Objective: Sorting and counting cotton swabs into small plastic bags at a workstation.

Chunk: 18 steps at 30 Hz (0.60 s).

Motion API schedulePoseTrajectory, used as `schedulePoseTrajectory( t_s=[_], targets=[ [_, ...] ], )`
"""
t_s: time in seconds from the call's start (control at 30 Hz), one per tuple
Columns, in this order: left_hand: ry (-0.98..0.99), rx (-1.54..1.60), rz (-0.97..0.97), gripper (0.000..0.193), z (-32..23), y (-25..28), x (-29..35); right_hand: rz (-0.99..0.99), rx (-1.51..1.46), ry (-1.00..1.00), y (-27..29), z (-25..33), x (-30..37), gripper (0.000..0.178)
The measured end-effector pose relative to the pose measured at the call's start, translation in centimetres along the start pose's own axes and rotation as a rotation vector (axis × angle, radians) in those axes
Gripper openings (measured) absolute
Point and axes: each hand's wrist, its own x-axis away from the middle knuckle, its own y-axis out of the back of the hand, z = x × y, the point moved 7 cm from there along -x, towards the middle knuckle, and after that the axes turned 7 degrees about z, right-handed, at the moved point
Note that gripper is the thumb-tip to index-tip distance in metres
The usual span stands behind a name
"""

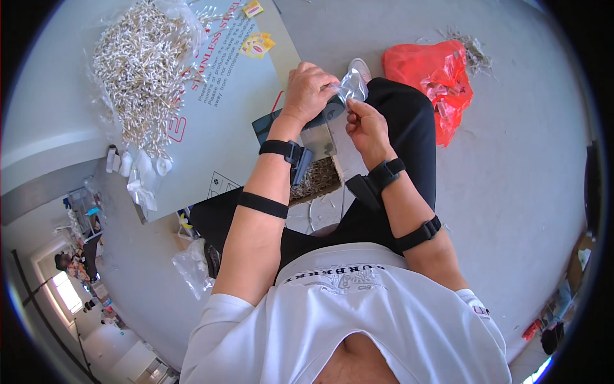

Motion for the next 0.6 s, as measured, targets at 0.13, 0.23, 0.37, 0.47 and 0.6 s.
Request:
schedulePoseTrajectory(
  t_s=[0.13,0.23,0.37,0.47,0.6],
  targets=[
    [-0.056,-0.003,0.06,0.011,0.6,1.0,0.8,0.063,0.07,0.062,-0.6,-0.1,1.2,0.005],
    [0.03,0.302,0.185,0.01,2.2,0.9,0.7,0.041,0.153,0.131,-1.4,-0.4,2.0,0.007],
    [0.112,0.237,0.192,0.011,2.7,0.3,1.0,-0.013,0.33,0.244,-2.5,-1.0,3.2,0.012],
    [0.092,0.152,0.17,0.012,2.7,0.8,1.5,-0.059,0.335,0.286,-3.0,-1.7,3.9,0.017],
    [0.112,-0.006,0.17,0.011,3.7,1.9,2.7,-0.059,0.447,0.329,-2.1,-3.7,2.0,0.024]
  ],
)
